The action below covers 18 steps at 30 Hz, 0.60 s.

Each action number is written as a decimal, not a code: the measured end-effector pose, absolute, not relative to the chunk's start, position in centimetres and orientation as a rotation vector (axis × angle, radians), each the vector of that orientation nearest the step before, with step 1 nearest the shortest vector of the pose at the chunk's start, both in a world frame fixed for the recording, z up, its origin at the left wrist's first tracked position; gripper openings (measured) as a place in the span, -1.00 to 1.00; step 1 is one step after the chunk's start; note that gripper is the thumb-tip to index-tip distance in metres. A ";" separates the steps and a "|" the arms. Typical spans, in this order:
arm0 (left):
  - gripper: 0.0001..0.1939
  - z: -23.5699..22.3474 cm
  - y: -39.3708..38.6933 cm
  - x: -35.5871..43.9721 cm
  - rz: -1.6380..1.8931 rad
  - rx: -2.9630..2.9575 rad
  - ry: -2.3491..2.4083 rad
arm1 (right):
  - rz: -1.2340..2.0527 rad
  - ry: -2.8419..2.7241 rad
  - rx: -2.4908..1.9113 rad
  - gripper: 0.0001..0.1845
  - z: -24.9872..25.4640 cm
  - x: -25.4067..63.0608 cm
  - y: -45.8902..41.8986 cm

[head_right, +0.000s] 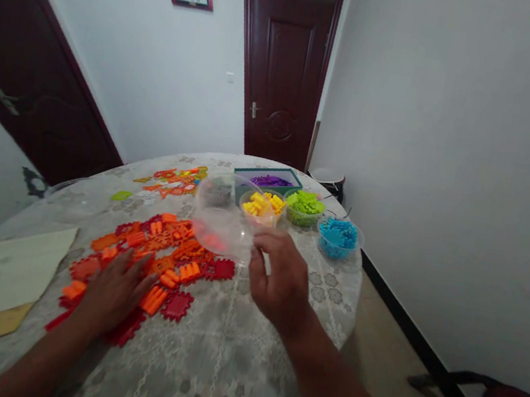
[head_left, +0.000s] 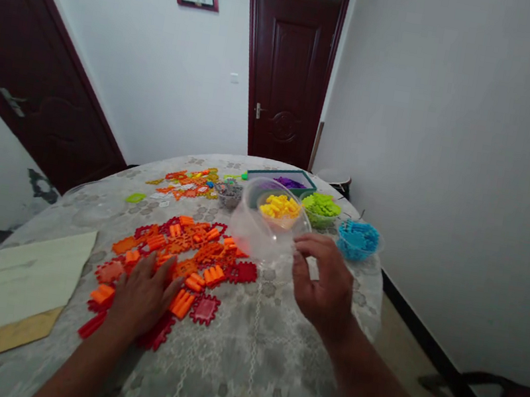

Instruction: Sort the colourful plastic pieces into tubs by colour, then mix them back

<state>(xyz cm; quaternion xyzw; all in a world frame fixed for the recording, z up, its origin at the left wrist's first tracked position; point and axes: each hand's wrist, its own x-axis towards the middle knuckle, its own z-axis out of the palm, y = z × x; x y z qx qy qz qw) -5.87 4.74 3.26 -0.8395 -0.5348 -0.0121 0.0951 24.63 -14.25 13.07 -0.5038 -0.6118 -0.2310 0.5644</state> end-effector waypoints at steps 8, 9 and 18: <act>-0.38 2.3 4.1 -6.4 -0.179 -2.539 -1.521 | -0.695 -1.376 -1.694 -0.89 6.8 32.1 -20.6; -0.40 2.4 4.1 -6.4 -0.197 -2.549 -1.500 | -0.690 -1.398 -1.731 -0.89 6.1 32.6 -21.0; -0.49 2.0 4.0 -6.4 -0.497 -2.506 -1.266 | -0.667 -1.522 -1.840 -0.87 2.3 34.6 -20.2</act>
